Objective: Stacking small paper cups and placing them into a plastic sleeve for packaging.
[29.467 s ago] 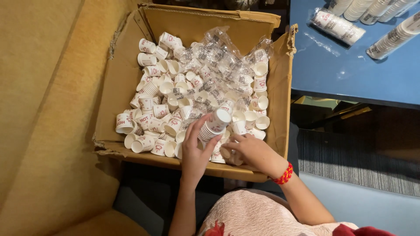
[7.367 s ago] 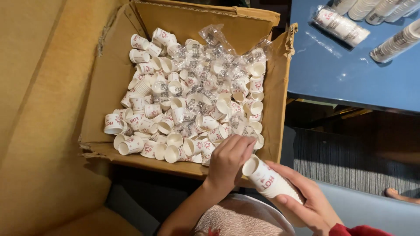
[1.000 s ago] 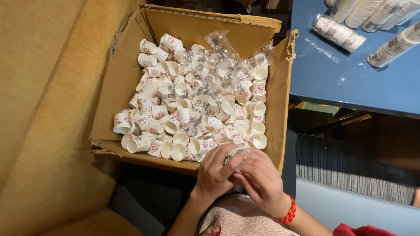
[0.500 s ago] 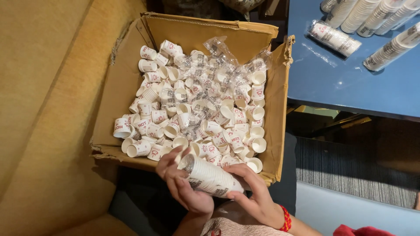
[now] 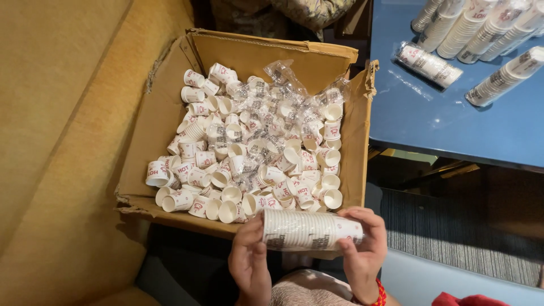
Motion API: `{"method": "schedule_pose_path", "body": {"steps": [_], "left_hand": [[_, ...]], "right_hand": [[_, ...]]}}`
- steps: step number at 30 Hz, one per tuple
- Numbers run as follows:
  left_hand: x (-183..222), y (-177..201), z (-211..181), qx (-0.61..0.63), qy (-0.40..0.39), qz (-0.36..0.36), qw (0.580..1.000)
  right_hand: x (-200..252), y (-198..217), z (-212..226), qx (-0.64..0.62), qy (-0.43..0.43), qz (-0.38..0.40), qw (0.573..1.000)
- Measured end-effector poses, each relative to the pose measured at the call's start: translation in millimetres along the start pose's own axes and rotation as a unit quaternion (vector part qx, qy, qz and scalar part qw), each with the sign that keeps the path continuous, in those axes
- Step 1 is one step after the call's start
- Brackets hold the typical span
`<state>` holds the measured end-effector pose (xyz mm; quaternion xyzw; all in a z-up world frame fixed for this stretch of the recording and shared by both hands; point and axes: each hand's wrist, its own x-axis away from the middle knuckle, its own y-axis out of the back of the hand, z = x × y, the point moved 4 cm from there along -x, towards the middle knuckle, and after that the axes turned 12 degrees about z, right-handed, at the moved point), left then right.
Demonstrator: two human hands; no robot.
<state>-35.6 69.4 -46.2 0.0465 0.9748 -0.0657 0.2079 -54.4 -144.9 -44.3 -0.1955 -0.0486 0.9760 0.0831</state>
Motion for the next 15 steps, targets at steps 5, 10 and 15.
{"method": "schedule_pose_path", "body": {"steps": [5,10,15], "left_hand": [[5,-4,1,-0.137,-0.022,0.107,0.984],[-12,-16,-12,-0.137,-0.053,0.112,0.983],[-10,-19,-3,-0.203,-0.059,0.037,0.977]], "right_hand": [[-13,13,-8,-0.138,-0.031,-0.078,0.987],[-20,16,-16,-0.213,-0.085,-0.076,0.97],[-31,2,-9,-0.233,-0.169,-0.036,0.957]]}}
